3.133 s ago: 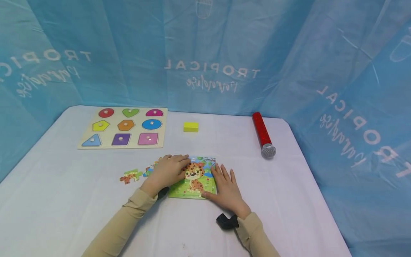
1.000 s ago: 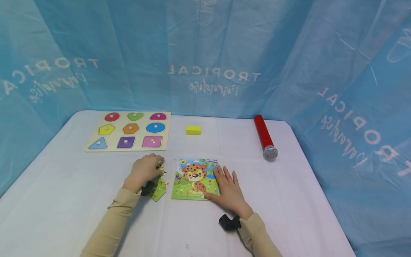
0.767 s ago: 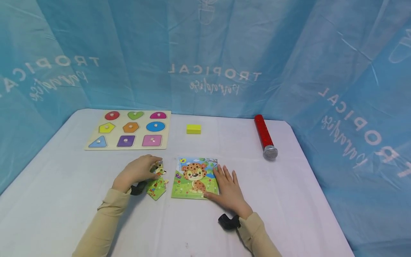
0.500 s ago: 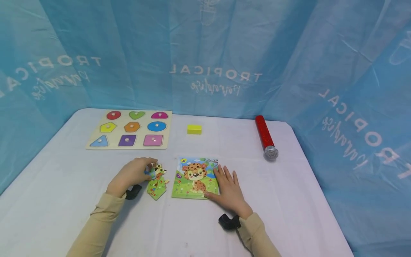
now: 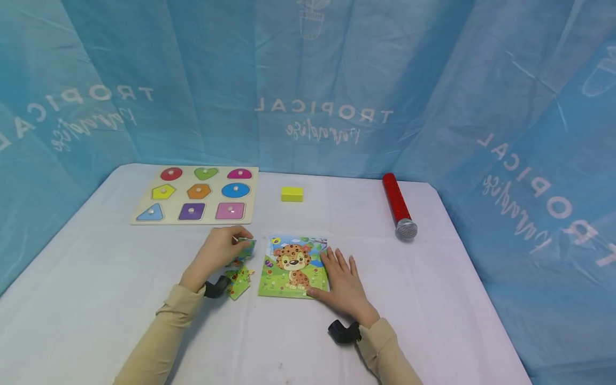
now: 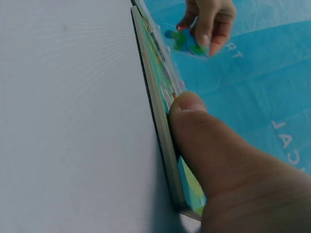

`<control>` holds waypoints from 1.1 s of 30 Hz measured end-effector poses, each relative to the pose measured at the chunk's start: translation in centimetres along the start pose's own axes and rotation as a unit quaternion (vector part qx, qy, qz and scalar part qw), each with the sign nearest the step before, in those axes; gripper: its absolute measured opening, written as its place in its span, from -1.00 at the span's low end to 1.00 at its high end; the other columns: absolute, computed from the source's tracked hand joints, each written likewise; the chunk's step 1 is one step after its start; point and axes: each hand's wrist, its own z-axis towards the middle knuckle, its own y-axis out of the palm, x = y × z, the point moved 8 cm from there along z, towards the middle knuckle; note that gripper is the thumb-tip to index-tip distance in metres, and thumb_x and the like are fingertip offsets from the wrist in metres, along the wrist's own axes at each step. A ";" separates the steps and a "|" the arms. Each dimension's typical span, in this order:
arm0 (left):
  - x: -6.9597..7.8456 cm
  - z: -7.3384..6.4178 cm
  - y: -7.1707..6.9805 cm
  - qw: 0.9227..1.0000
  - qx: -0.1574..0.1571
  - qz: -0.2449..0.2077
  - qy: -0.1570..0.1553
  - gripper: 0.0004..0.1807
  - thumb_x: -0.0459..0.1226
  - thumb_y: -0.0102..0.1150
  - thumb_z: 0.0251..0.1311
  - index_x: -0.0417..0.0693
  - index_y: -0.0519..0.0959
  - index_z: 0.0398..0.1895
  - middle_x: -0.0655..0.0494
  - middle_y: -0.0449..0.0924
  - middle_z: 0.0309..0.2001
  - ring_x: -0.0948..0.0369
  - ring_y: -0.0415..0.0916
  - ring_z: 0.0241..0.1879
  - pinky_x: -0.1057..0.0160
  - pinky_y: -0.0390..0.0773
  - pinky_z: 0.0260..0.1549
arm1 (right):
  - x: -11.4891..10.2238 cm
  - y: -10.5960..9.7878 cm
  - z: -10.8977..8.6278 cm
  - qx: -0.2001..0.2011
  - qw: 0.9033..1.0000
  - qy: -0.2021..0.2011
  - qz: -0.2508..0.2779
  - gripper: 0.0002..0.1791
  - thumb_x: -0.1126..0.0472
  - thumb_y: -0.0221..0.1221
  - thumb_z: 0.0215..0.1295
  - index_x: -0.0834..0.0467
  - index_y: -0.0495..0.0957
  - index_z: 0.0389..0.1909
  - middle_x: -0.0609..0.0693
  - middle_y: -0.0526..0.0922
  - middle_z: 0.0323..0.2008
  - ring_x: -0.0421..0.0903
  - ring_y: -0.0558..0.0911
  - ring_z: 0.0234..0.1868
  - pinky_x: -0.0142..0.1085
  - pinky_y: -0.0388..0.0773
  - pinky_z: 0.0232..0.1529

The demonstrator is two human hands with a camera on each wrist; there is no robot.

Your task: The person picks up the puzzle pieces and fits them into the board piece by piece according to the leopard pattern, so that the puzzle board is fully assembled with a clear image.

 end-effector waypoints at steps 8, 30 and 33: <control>3.4 2.5 5.5 0.992 -0.065 -0.104 0.004 -0.71 -0.39 0.12 0.30 -0.13 0.60 0.07 -0.15 0.66 -0.11 0.17 0.58 -0.53 0.30 0.50 -0.61 | 0.0 0.1 0.0 -0.011 1.000 0.003 0.007 0.04 -0.27 0.24 0.14 0.19 0.06 0.50 0.16 0.01 0.53 0.17 -0.07 0.56 0.19 -0.31 0.49; 7.8 -2.1 9.2 0.951 -0.159 0.227 0.137 -0.33 0.11 0.09 0.26 -0.05 0.40 0.35 -0.04 0.29 0.42 -0.15 0.16 0.43 -0.22 0.22 0.35 | 0.0 -0.2 -0.1 -0.009 1.000 -0.005 -0.010 0.03 -0.28 0.21 0.16 0.19 0.05 0.50 0.14 0.01 0.53 0.16 -0.05 0.55 0.21 -0.27 0.49; 8.5 -1.9 9.5 0.950 -0.149 0.234 0.145 -0.34 0.14 0.07 0.26 -0.02 0.44 0.31 -0.02 0.34 0.38 -0.13 0.21 0.41 -0.20 0.27 0.32 | -0.1 -0.2 0.0 0.006 1.000 -0.011 -0.003 0.04 -0.25 0.24 0.14 0.21 0.06 0.50 0.16 0.05 0.52 0.17 -0.02 0.55 0.21 -0.24 0.48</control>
